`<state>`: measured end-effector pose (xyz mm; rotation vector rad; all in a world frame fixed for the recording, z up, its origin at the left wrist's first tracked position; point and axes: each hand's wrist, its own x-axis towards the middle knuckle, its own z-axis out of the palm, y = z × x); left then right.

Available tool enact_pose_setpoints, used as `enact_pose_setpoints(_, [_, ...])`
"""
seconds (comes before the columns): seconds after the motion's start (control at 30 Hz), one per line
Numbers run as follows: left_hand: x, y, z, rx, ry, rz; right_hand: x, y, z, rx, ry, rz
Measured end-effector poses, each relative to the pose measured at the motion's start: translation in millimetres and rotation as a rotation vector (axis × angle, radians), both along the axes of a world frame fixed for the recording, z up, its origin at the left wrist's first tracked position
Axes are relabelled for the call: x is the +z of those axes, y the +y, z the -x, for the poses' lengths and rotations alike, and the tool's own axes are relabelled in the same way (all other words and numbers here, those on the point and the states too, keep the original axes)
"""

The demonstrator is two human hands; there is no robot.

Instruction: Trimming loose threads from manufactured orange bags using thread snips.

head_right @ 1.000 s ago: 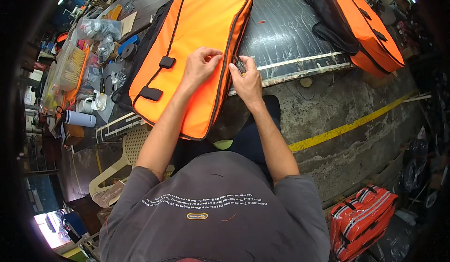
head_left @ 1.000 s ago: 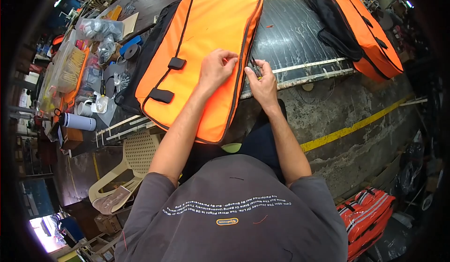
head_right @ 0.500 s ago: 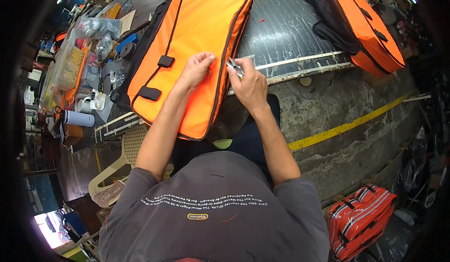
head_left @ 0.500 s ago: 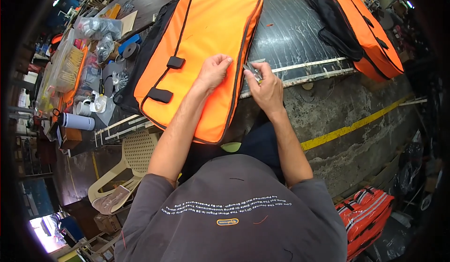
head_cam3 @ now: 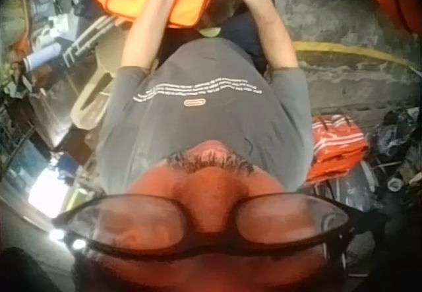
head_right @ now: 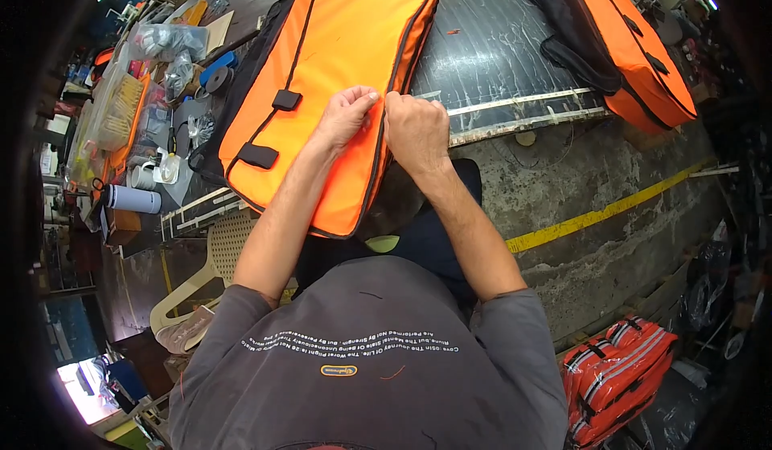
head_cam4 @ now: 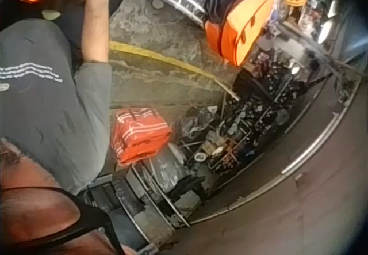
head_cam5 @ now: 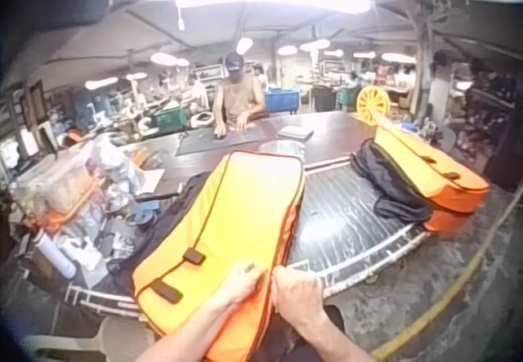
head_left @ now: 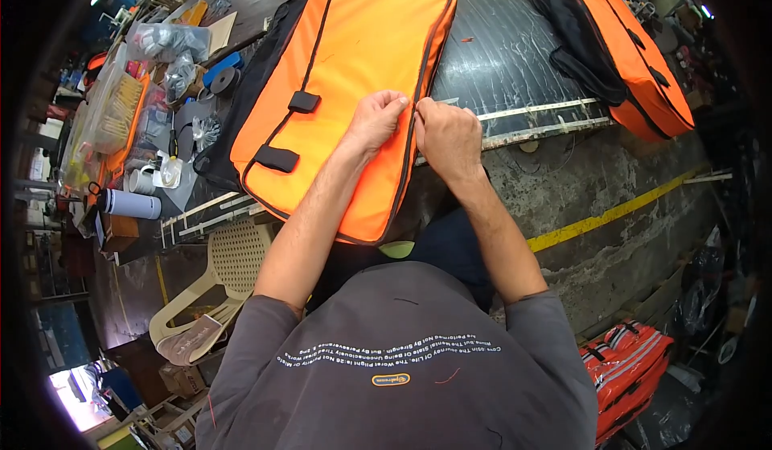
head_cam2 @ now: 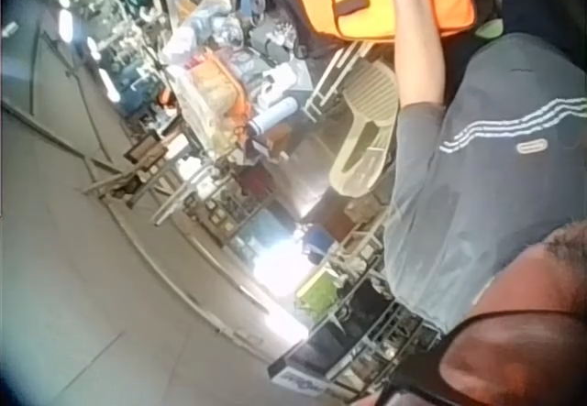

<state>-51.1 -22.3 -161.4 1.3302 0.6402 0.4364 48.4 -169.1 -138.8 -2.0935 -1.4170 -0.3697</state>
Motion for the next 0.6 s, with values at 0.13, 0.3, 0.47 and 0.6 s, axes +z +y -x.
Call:
enact_pose_setpoints(0.13, [3.3, 5.8, 2.3, 0.037, -0.008, -0.021, -1.5, -0.1, -4.1, 0.0, 0.101, -0.108])
enact_pose_setpoints(0.3, [15.2, -2.3, 2.6, 0.082, 0.185, -0.645, -0.2, -21.1, -10.4, -0.123, 0.162, -0.209])
enact_pose_setpoints(0.47, [14.6, -12.3, 2.2, 0.073, 0.245, -1.064, -20.0, -38.2, -9.5, -0.189, 0.273, -0.159])
enact_pose_setpoints(0.6, [-17.2, 6.9, 0.6, 0.079, 0.161, -0.876, -19.5, -40.5, -0.8, -0.114, 0.32, -0.172])
